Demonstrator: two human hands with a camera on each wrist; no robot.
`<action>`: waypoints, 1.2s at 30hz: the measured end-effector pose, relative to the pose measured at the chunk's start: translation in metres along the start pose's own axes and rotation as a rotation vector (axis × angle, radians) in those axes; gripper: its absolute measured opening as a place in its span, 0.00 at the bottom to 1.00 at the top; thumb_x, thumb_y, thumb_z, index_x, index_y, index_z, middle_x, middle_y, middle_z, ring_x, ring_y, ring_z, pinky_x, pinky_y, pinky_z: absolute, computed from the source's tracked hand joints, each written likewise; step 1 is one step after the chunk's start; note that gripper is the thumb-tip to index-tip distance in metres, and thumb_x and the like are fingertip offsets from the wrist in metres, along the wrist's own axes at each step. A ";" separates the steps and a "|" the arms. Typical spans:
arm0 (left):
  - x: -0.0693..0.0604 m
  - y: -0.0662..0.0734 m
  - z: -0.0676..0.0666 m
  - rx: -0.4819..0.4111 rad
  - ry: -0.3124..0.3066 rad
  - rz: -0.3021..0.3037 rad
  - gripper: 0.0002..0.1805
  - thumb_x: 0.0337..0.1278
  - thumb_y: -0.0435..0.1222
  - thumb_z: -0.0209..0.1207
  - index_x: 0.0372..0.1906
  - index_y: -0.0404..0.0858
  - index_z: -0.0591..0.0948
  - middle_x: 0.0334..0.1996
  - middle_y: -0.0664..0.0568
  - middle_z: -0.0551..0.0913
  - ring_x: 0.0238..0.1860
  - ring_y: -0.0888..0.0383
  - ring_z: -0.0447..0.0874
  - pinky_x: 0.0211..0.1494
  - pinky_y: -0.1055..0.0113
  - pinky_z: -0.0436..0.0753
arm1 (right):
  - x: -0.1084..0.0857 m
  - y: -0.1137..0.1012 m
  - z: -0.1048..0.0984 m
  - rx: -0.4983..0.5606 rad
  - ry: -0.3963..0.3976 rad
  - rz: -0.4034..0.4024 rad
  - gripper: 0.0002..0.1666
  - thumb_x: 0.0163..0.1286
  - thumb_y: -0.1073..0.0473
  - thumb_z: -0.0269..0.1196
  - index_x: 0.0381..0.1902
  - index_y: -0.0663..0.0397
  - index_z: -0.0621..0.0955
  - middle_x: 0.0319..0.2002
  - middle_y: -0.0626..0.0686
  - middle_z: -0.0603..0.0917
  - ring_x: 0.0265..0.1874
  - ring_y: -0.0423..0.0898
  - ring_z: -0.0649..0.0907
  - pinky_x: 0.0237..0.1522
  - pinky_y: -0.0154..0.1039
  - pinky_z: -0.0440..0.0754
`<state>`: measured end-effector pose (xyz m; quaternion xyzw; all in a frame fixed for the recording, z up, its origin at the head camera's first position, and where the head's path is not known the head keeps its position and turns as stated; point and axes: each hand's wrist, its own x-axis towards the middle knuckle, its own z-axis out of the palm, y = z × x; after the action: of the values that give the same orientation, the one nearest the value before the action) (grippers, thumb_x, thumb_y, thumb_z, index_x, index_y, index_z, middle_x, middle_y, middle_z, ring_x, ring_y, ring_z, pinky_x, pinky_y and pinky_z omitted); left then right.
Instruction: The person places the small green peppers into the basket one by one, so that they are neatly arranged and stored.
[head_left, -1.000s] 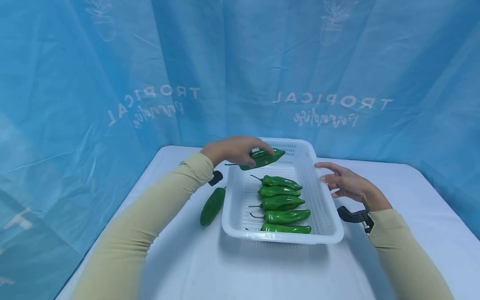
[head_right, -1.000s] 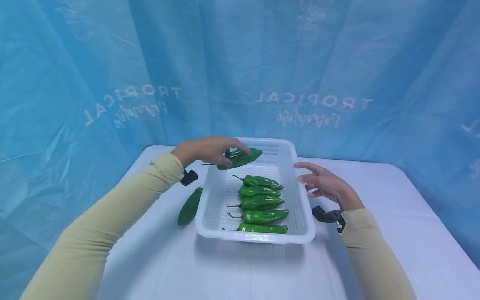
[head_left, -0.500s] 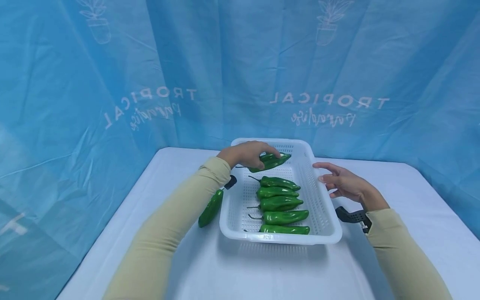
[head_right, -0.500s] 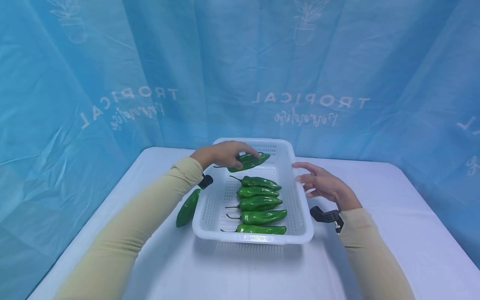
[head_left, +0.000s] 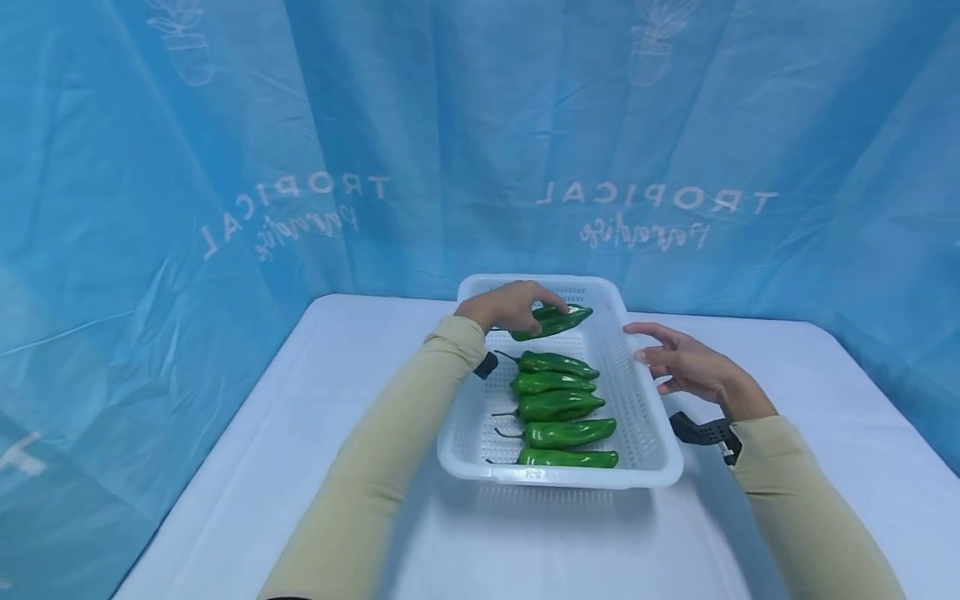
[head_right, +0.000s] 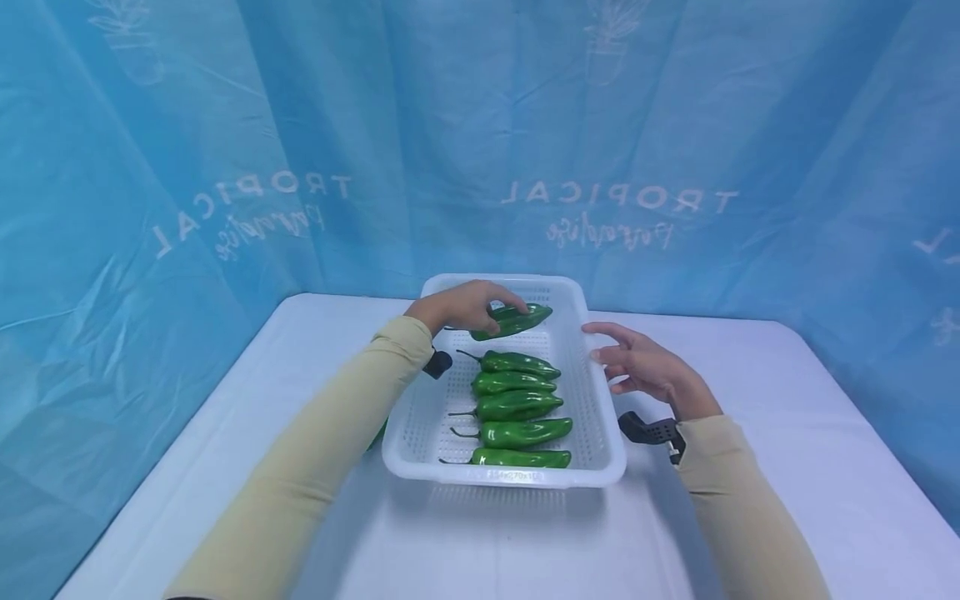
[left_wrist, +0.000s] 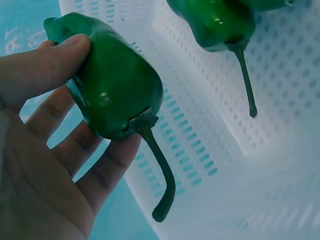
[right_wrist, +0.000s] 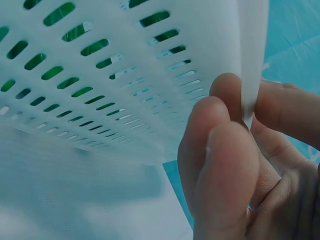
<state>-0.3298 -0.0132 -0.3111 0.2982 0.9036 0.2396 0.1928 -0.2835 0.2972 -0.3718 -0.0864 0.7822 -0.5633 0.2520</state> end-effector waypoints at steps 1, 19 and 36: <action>0.002 0.000 0.001 -0.003 0.004 -0.010 0.30 0.65 0.27 0.57 0.67 0.57 0.75 0.77 0.55 0.62 0.57 0.59 0.70 0.37 0.67 0.73 | 0.000 0.000 0.001 0.001 -0.001 -0.001 0.34 0.74 0.54 0.59 0.73 0.40 0.61 0.46 0.40 0.85 0.37 0.44 0.88 0.34 0.41 0.87; 0.012 -0.033 0.034 0.007 -0.002 -0.121 0.31 0.64 0.25 0.57 0.67 0.56 0.76 0.76 0.52 0.64 0.55 0.53 0.74 0.37 0.67 0.74 | 0.008 -0.003 0.021 0.013 -0.042 -0.020 0.36 0.74 0.55 0.59 0.75 0.45 0.59 0.47 0.43 0.85 0.34 0.43 0.87 0.32 0.39 0.86; 0.013 -0.047 0.039 0.003 -0.058 -0.157 0.31 0.64 0.25 0.53 0.68 0.55 0.75 0.73 0.44 0.69 0.74 0.47 0.65 0.44 0.63 0.73 | 0.009 -0.010 0.028 0.060 -0.052 -0.014 0.34 0.74 0.56 0.58 0.74 0.44 0.61 0.45 0.43 0.86 0.33 0.41 0.87 0.31 0.38 0.86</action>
<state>-0.3409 -0.0259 -0.3711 0.2333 0.9186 0.2139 0.2366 -0.2782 0.2664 -0.3723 -0.0988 0.7574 -0.5859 0.2707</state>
